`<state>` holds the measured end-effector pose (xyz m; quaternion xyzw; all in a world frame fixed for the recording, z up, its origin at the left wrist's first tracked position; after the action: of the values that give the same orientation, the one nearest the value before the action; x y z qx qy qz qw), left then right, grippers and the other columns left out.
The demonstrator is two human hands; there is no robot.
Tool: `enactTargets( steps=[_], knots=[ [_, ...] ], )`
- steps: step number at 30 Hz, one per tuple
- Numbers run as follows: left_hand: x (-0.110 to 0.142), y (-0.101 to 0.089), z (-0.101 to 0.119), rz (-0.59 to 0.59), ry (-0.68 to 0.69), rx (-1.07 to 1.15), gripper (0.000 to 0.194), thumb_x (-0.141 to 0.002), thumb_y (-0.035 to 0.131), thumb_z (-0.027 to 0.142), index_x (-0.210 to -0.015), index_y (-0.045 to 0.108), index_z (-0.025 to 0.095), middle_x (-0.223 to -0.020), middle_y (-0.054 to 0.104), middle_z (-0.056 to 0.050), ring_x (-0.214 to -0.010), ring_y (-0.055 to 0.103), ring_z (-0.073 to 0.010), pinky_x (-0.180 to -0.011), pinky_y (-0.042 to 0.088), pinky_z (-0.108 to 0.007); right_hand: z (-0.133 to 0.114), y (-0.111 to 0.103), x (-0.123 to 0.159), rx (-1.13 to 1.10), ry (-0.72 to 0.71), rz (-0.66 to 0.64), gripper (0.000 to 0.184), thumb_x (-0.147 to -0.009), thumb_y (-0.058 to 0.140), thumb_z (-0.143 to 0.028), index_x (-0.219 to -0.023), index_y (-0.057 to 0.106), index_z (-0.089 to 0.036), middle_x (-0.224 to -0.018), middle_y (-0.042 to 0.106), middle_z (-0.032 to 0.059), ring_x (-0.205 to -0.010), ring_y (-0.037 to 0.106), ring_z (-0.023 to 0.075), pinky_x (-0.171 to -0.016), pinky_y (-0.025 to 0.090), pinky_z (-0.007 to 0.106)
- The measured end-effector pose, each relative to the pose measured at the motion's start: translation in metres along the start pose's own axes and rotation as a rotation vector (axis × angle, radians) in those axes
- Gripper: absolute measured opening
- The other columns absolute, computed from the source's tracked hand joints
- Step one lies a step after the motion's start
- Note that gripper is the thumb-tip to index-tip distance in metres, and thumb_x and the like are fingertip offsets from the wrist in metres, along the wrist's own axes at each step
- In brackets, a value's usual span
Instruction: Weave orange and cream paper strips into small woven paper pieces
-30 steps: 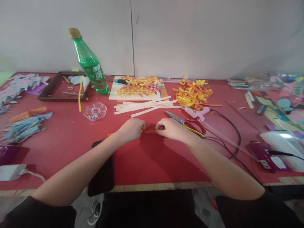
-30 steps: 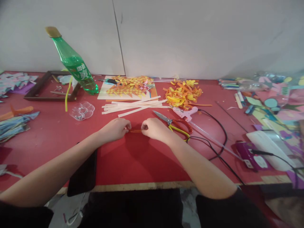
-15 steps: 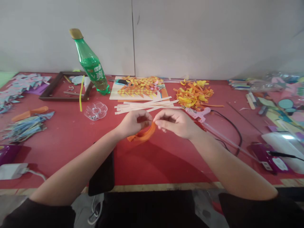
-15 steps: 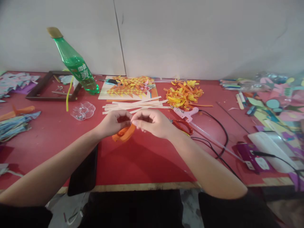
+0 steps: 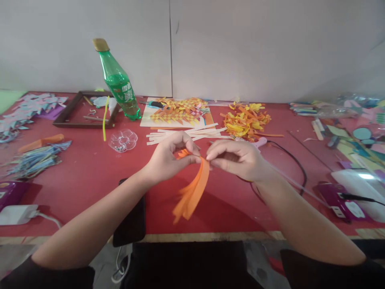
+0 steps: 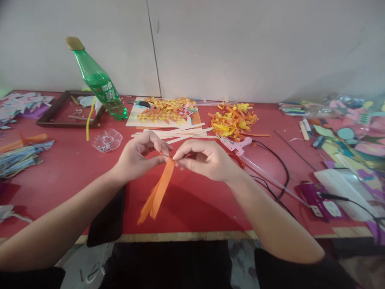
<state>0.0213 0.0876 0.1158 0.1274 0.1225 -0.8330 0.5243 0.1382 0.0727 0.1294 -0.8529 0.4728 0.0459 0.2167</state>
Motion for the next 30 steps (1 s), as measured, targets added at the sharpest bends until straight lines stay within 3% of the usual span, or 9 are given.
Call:
enactTargets(
  steps=[5, 13, 17, 24, 30],
  knots=[
    [-0.001, 0.003, -0.001, 0.000, -0.063, 0.183, 0.034, -0.072, 0.080, 0.025, -0.077, 0.046, 0.019, -0.075, 0.068, -0.001, -0.077, 0.069, -0.0136, -0.076, 0.057, -0.028, -0.031, -0.006, 0.009, 0.340, -0.204, 0.198, 0.009, -0.082, 0.068, -0.022, -0.088, 0.069, -0.028, -0.083, 0.071, 0.0019, -0.076, 0.065, 0.0155, -0.068, 0.052, 0.031],
    [0.002, 0.010, -0.001, -0.011, -0.160, 0.386, 0.029, -0.072, 0.080, 0.022, -0.075, 0.052, 0.017, -0.069, 0.066, 0.002, -0.059, 0.062, -0.0084, -0.059, 0.052, -0.021, -0.046, -0.005, 0.018, 0.387, -0.291, 0.319, 0.017, -0.085, 0.065, -0.016, -0.093, 0.070, -0.030, -0.084, 0.074, 0.0001, -0.070, 0.067, 0.0139, -0.059, 0.052, 0.027],
    [0.008, 0.012, -0.012, 0.041, -0.205, 0.487, 0.026, -0.066, 0.084, 0.020, -0.074, 0.060, 0.015, -0.070, 0.062, 0.003, -0.063, 0.060, -0.0066, -0.060, 0.050, -0.017, -0.060, -0.002, 0.019, 0.457, -0.320, 0.390, 0.017, -0.084, 0.066, -0.012, -0.089, 0.068, -0.027, -0.076, 0.073, -0.0008, -0.062, 0.065, 0.0116, -0.053, 0.051, 0.024],
    [0.015, 0.017, -0.024, 0.029, -0.294, 0.626, 0.021, -0.066, 0.084, 0.020, -0.071, 0.065, 0.015, -0.071, 0.067, 0.001, -0.062, 0.062, -0.0071, -0.064, 0.052, -0.019, -0.072, 0.008, 0.018, 0.574, -0.405, 0.371, 0.021, -0.082, 0.065, -0.005, -0.090, 0.066, -0.024, -0.078, 0.072, 0.0013, -0.066, 0.067, 0.0120, -0.057, 0.054, 0.023],
    [0.018, 0.020, -0.030, 0.020, -0.381, 0.700, 0.024, -0.067, 0.084, 0.020, -0.076, 0.061, 0.015, -0.068, 0.065, 0.004, -0.061, 0.063, -0.0072, -0.060, 0.051, -0.017, -0.076, 0.013, 0.017, 0.544, -0.483, 0.333, 0.023, -0.083, 0.063, -0.004, -0.095, 0.067, -0.024, -0.082, 0.072, 0.0016, -0.074, 0.068, 0.0133, -0.064, 0.057, 0.026]
  ],
)
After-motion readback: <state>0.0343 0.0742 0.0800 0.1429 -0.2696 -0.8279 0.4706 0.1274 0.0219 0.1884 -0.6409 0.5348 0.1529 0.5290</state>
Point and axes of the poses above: each hand's wrist, its own x-axis away from the middle knuckle, its own y-axis out of the palm, z = x × y, the point moved 10 cm from there along -x, towards the middle knuckle
